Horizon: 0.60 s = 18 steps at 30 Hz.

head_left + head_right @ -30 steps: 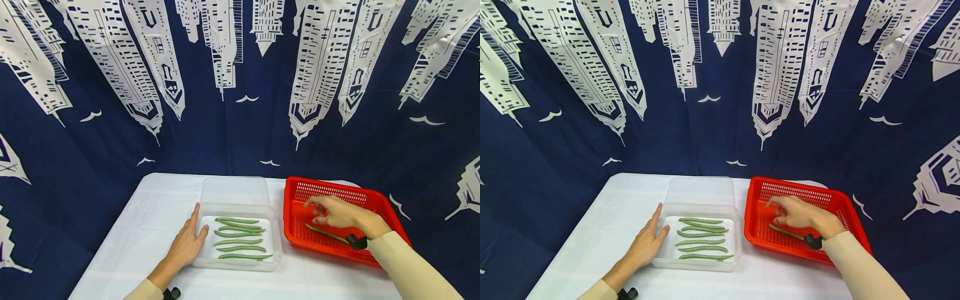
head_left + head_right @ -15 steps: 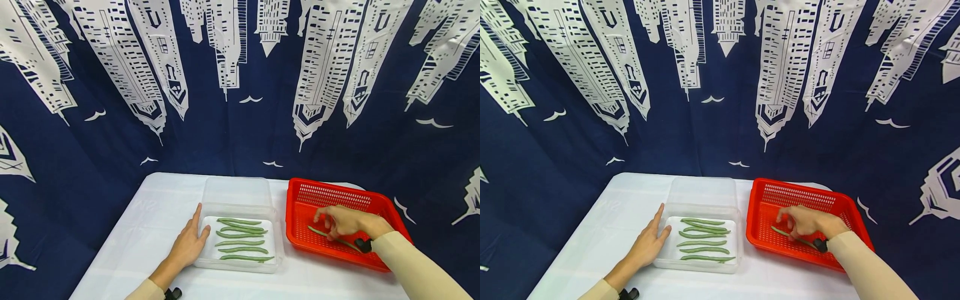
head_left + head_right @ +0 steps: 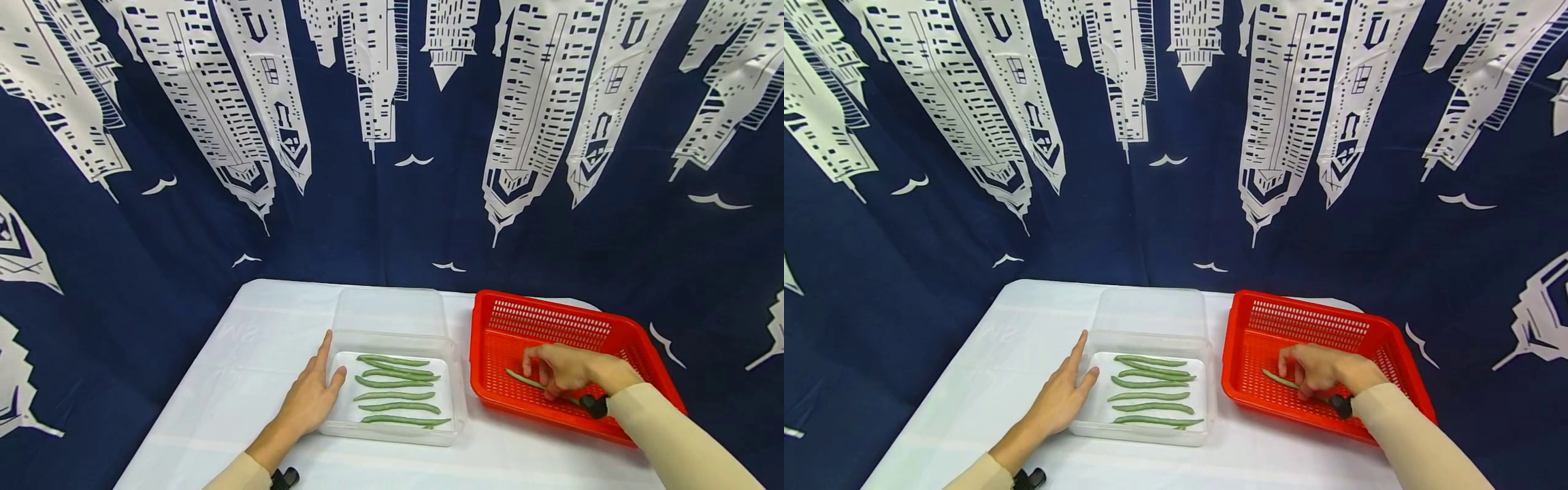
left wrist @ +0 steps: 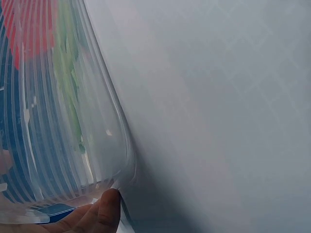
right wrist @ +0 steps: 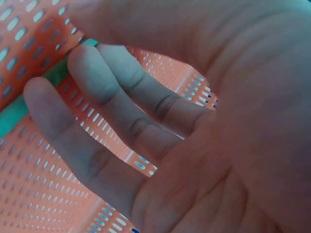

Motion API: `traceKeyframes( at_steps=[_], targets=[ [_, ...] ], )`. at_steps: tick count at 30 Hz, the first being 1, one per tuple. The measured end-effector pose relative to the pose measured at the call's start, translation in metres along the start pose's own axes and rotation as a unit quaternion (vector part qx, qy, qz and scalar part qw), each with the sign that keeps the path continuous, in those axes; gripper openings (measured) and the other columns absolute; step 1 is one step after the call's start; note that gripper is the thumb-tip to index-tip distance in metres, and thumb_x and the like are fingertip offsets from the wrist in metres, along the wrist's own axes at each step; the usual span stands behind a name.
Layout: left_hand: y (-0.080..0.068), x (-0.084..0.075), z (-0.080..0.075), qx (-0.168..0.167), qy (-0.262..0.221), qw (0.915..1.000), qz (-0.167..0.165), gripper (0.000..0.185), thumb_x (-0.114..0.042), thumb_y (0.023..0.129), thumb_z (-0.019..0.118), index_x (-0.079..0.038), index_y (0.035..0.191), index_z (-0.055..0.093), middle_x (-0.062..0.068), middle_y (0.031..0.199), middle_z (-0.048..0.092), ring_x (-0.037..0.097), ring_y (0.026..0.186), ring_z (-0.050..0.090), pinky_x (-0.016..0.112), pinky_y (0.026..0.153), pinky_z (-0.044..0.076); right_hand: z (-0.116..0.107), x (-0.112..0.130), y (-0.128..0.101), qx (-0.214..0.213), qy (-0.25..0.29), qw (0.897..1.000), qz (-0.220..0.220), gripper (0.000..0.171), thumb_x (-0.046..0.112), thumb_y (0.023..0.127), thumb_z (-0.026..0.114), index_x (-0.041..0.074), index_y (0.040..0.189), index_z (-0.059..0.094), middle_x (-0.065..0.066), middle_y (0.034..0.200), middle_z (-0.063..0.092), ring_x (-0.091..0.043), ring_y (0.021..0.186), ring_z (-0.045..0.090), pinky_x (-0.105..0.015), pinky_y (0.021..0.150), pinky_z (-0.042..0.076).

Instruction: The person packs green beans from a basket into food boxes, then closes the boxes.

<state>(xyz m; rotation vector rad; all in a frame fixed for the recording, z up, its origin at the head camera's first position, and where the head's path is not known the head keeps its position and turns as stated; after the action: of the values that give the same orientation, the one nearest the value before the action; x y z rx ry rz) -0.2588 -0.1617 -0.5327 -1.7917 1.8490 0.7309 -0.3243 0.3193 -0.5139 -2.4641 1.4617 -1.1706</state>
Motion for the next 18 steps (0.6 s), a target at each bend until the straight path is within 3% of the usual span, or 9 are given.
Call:
traceKeyframes(
  at_steps=[8, 15, 18],
  targets=[
    [0.0, -0.0022, -0.0007, -0.001, 0.003, 1.0, 0.001, 0.081, -0.038, 0.123, 0.056, -0.025, 0.19, 0.012, 0.031, 0.175, 0.053, 0.058, 0.157, 0.058, 0.078, 0.126, 0.048, 0.0022, -0.0032, 0.003, -0.003, -0.006, 1.0, -0.002, 0.045, -0.014, 0.083, 0.091, 0.012, 0.111, 0.066, -0.004, 0.083, 0.066, -0.014, 0.072, 0.061, -0.024, 0.062, 0.054],
    [0.0, -0.0032, -0.0017, -0.001, 0.005, 1.0, 0.003, 0.081, -0.039, 0.124, 0.056, -0.024, 0.19, 0.011, 0.032, 0.175, 0.054, 0.058, 0.157, 0.059, 0.078, 0.126, 0.049, 0.0018, -0.009, 0.0056, -0.006, 0.007, 1.0, 0.011, 0.044, -0.021, 0.081, 0.076, 0.011, 0.11, 0.067, -0.004, 0.079, 0.064, -0.014, 0.067, 0.056, -0.023, 0.059, 0.048],
    [0.0004, -0.0032, -0.0018, -0.001, 0.007, 1.0, 0.004, 0.082, -0.039, 0.124, 0.056, -0.025, 0.19, 0.011, 0.032, 0.175, 0.054, 0.058, 0.157, 0.058, 0.078, 0.126, 0.049, -0.0013, -0.0101, 0.0065, -0.017, -0.001, 1.0, 0.006, 0.044, -0.02, 0.081, 0.078, 0.012, 0.109, 0.068, -0.002, 0.079, 0.062, -0.014, 0.069, 0.054, -0.022, 0.061, 0.045]
  ],
)
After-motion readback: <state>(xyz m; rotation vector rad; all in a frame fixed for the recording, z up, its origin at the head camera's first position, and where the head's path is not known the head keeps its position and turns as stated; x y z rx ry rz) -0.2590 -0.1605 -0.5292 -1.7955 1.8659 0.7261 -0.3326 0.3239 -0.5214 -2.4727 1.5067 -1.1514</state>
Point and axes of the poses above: each hand's wrist, its own y-axis towards the middle knuckle, its own z-axis out of the palm, x = y × z, the point moved 9 cm from there along y, towards the middle knuckle
